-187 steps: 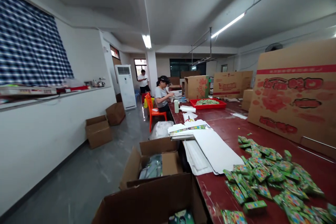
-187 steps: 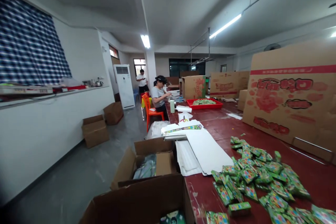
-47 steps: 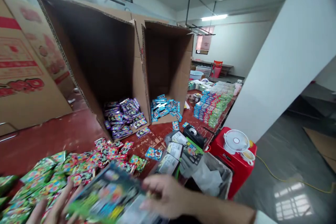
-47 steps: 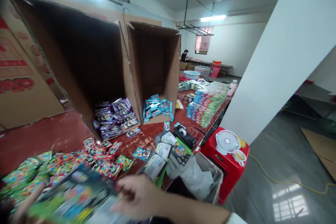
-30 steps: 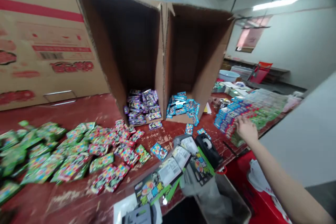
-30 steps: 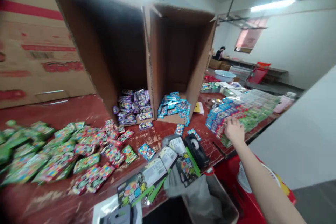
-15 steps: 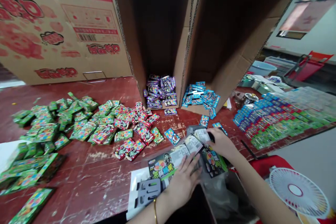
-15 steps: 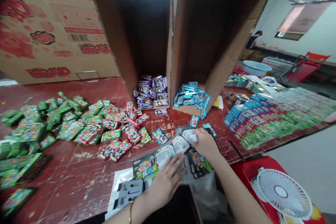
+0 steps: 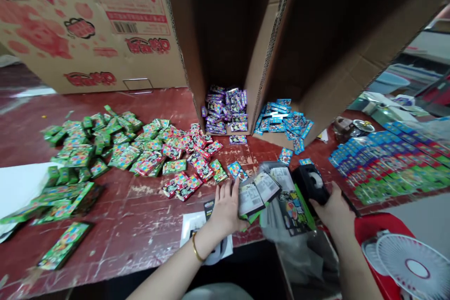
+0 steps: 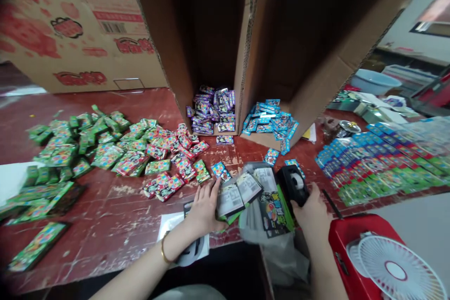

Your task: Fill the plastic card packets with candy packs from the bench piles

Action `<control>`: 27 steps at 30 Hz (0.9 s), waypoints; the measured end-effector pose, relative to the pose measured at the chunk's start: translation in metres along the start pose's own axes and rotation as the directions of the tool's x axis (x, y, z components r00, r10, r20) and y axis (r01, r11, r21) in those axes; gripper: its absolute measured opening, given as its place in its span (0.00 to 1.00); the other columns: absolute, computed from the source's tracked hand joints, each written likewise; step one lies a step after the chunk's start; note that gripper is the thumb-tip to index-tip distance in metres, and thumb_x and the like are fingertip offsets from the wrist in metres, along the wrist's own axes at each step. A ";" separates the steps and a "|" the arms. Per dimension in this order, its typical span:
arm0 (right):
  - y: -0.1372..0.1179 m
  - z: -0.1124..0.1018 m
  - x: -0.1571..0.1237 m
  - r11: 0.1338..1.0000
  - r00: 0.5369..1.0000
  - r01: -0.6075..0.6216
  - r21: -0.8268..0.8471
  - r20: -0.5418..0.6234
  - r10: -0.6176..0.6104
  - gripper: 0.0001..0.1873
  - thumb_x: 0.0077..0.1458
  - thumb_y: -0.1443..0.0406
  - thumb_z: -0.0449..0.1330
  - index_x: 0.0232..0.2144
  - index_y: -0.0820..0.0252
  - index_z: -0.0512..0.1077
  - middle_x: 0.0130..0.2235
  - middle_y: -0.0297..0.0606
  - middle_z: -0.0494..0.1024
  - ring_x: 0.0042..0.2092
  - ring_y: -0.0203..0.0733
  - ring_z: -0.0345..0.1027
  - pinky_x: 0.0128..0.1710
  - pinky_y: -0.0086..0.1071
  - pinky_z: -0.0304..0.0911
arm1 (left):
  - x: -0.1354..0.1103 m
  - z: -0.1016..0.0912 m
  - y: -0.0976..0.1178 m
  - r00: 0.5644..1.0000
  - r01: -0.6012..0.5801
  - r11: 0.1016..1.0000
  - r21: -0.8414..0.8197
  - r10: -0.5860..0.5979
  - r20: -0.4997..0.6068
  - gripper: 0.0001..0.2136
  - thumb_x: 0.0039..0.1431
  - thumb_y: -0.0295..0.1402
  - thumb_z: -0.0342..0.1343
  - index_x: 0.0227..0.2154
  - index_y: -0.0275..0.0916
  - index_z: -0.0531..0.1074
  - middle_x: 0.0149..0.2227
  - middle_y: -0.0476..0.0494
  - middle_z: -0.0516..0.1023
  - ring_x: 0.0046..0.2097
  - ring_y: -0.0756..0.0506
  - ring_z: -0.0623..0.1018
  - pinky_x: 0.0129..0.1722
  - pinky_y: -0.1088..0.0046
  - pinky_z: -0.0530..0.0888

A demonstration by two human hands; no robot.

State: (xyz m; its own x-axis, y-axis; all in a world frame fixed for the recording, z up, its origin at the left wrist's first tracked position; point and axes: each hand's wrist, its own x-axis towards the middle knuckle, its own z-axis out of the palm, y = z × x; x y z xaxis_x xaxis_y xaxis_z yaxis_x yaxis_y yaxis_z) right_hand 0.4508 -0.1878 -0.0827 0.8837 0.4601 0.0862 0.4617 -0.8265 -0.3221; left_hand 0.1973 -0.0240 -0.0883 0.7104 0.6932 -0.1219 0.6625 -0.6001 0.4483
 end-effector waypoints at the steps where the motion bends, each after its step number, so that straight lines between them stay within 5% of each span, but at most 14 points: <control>1: -0.012 -0.001 -0.001 0.998 0.998 0.046 0.051 -0.043 -0.043 0.40 0.50 0.56 0.57 0.60 0.69 0.51 0.52 0.66 0.66 0.54 0.73 0.59 0.45 0.64 0.55 | -0.001 0.002 -0.002 1.000 0.003 1.000 0.002 -0.003 -0.006 0.56 0.30 0.39 0.68 0.64 0.30 0.46 0.60 0.24 0.57 0.62 0.28 0.57 0.62 0.47 0.49; 3: -0.041 0.006 -0.010 0.954 0.982 0.187 0.234 -0.079 -0.173 0.36 0.52 0.56 0.55 0.58 0.69 0.54 0.54 0.66 0.63 0.57 0.70 0.55 0.49 0.64 0.53 | -0.001 0.007 -0.005 1.000 0.008 1.000 -0.001 -0.008 -0.022 0.52 0.33 0.39 0.66 0.63 0.29 0.48 0.58 0.25 0.60 0.60 0.29 0.59 0.60 0.49 0.53; 6: -0.088 0.035 -0.032 0.819 0.915 0.326 0.472 0.060 -0.398 0.25 0.52 0.57 0.56 0.50 0.63 0.64 0.44 0.50 0.74 0.46 0.53 0.69 0.45 0.46 0.66 | 0.001 0.015 -0.007 0.998 -0.022 0.999 -0.024 0.021 -0.064 0.49 0.36 0.39 0.65 0.61 0.28 0.51 0.55 0.27 0.62 0.58 0.30 0.62 0.58 0.51 0.58; 9: -0.121 0.068 -0.048 0.774 0.873 0.315 0.549 0.152 -0.463 0.22 0.48 0.60 0.60 0.46 0.62 0.66 0.35 0.41 0.77 0.36 0.45 0.73 0.38 0.38 0.69 | 0.003 0.021 -0.011 0.984 -0.100 0.992 -0.076 0.088 -0.155 0.48 0.37 0.39 0.65 0.61 0.31 0.49 0.55 0.29 0.62 0.57 0.31 0.62 0.56 0.50 0.59; 12: -0.133 0.082 -0.049 0.766 0.886 0.280 0.578 0.152 -0.439 0.24 0.47 0.61 0.62 0.46 0.65 0.66 0.36 0.44 0.76 0.37 0.47 0.72 0.39 0.41 0.69 | 0.004 0.021 -0.012 0.963 -0.142 0.985 -0.094 0.115 -0.244 0.46 0.39 0.39 0.65 0.61 0.33 0.49 0.54 0.30 0.63 0.57 0.32 0.63 0.56 0.49 0.60; 15: -0.131 0.079 -0.043 0.768 0.914 0.253 0.589 0.115 -0.389 0.24 0.46 0.63 0.62 0.46 0.65 0.67 0.45 0.51 0.73 0.46 0.53 0.69 0.47 0.47 0.64 | 0.005 0.015 -0.011 0.938 -0.179 0.983 -0.040 0.158 -0.309 0.44 0.41 0.38 0.64 0.61 0.33 0.50 0.55 0.31 0.62 0.57 0.32 0.62 0.57 0.51 0.60; 20: -0.128 0.071 -0.034 0.720 0.910 0.198 0.665 0.149 -0.388 0.23 0.46 0.58 0.62 0.43 0.65 0.68 0.34 0.44 0.77 0.36 0.48 0.72 0.37 0.41 0.69 | 0.009 0.001 -0.007 0.926 -0.182 0.982 0.060 0.191 -0.327 0.44 0.41 0.36 0.64 0.62 0.33 0.52 0.53 0.31 0.62 0.55 0.32 0.63 0.54 0.52 0.61; 27: -0.134 0.042 -0.049 0.638 0.933 0.292 0.713 -0.066 -0.353 0.23 0.49 0.55 0.62 0.46 0.58 0.68 0.45 0.47 0.73 0.49 0.55 0.66 0.50 0.52 0.61 | 0.003 -0.011 -0.010 0.896 -0.202 0.977 0.069 0.213 -0.391 0.48 0.39 0.36 0.63 0.65 0.39 0.46 0.51 0.32 0.67 0.53 0.31 0.67 0.52 0.53 0.66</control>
State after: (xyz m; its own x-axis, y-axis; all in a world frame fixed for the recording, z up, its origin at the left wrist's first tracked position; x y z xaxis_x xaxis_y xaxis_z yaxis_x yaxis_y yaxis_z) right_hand 0.3425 -0.0857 -0.0834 0.6668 0.6997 0.2566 0.4976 -0.1617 -0.8522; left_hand 0.1902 -0.0119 -0.0827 0.6842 0.6491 0.3324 0.5202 -0.7539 0.4014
